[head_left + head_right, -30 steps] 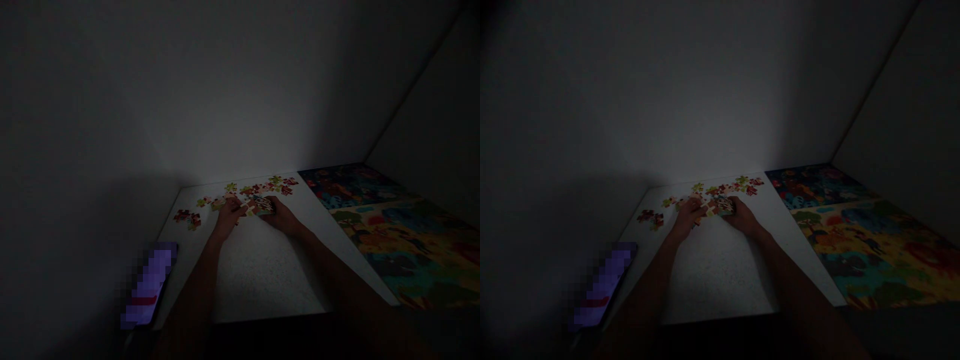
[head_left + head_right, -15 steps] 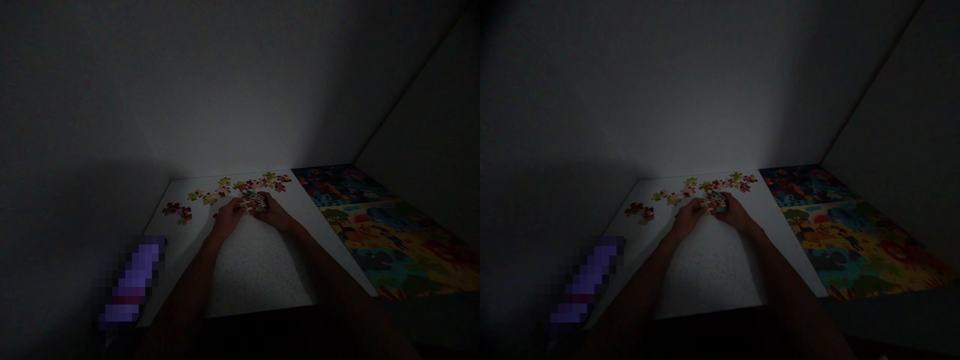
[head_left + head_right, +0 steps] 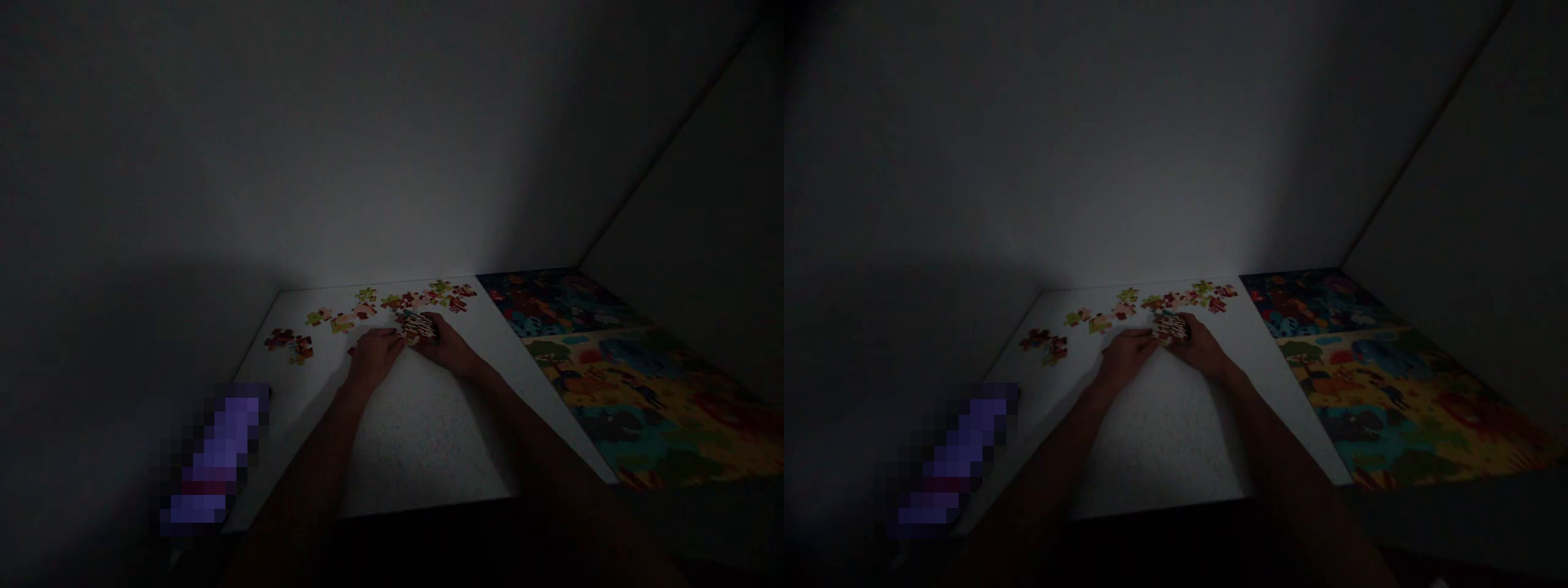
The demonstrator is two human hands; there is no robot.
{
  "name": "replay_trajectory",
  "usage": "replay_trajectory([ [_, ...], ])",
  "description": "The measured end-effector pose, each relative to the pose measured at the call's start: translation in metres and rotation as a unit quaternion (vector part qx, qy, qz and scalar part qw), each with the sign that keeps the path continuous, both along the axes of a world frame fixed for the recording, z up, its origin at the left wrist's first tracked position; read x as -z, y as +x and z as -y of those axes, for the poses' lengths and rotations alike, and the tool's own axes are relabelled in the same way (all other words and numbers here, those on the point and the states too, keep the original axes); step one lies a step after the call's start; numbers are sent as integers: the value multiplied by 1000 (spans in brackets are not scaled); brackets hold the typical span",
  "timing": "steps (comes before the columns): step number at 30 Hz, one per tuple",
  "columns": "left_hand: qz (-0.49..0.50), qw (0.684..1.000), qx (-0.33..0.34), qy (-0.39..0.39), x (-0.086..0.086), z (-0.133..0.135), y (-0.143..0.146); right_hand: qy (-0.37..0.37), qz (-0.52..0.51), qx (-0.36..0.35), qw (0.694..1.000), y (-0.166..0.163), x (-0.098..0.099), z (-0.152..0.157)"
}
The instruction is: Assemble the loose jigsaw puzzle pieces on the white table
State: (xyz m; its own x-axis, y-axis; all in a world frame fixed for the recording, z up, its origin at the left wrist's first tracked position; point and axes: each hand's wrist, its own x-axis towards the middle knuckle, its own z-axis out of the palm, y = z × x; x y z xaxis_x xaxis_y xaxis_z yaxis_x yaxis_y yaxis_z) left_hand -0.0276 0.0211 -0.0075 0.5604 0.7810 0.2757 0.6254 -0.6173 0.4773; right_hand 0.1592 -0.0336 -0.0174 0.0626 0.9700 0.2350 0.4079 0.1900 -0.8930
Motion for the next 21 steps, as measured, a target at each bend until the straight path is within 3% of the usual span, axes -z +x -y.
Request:
replay_trajectory([
  [11, -107, 993, -8, 54, -12, 17, 7, -25, -30, -2, 999, 1, 1, 0],
  [17, -128, 989, -8, 68, -16, 31, 15, -20, -22, 6, 1000, -1, 4, 0],
  [21, -126, 989, -41, 60, -18, 26, 13, -20, 1, 6, 1000, -2, -1, 2],
])
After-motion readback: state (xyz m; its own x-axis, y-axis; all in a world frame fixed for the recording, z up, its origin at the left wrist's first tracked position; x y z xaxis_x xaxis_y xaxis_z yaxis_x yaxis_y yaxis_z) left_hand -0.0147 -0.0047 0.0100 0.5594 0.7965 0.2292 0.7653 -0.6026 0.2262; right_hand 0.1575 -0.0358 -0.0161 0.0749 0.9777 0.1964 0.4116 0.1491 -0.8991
